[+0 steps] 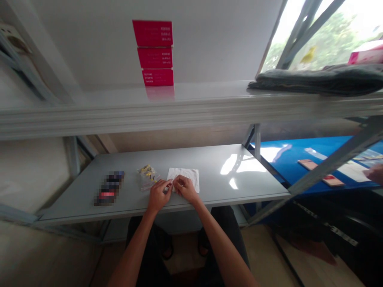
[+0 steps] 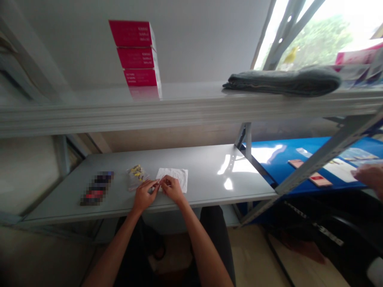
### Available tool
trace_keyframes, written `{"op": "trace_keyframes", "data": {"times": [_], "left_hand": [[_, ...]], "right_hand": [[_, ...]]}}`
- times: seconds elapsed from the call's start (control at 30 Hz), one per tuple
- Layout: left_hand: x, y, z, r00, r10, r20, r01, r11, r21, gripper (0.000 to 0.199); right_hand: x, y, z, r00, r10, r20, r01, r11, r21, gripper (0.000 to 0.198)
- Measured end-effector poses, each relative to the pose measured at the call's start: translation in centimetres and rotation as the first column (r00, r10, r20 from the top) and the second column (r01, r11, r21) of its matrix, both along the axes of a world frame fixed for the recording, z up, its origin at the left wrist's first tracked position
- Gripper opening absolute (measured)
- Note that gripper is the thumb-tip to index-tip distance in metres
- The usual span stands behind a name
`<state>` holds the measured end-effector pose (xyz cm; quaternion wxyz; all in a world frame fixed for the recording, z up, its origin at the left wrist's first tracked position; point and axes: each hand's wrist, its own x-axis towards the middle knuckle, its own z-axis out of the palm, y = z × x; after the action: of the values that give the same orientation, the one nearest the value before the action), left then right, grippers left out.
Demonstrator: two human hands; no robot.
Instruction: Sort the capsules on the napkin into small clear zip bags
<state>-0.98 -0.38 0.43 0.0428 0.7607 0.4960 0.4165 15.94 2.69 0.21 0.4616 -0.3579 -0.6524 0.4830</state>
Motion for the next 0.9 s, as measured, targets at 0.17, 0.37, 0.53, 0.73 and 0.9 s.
{"op": "trace_keyframes", "data": {"times": [0.17, 0.37, 0.53, 0.73, 0.9], "left_hand": [[-0.3, 0.1, -0.2, 1.0, 0.004, -0.024, -0.006, 0.997, -0.079, 0.025], [-0.4, 0.3, -0.2, 0.998, 0.015, 0.069, -0.003, 0.986, -0.166, 0.024], [-0.3, 0.1, -0.2, 0.998, 0.032, 0.062, -0.022, 0.989, -0.149, 0.02], [-0.1, -0.5, 0.3, 0.965, 0.203, 0.166, -0.212, 0.976, 0.041, 0.016], [0.5, -1.0, 0.8, 0.967, 0.007, 0.254, -0.015, 0.999, 0.031, 0.017]], "right_hand": [[0.1, -0.2, 0.4, 0.997, 0.006, 0.074, -0.011, 0.998, 0.06, 0.027], [-0.1, -0.5, 0.9, 0.985, -0.069, 0.16, 0.034, 0.977, 0.212, 0.024], [-0.5, -0.7, 0.3, 0.967, -0.129, 0.218, 0.05, 0.941, 0.334, 0.019], [-0.8, -1.3, 0.2, 0.927, -0.328, 0.181, 0.24, 0.891, 0.385, 0.012], [-0.4, -1.0, 0.9, 0.975, -0.214, -0.055, 0.221, 0.961, 0.167, 0.01]]}}
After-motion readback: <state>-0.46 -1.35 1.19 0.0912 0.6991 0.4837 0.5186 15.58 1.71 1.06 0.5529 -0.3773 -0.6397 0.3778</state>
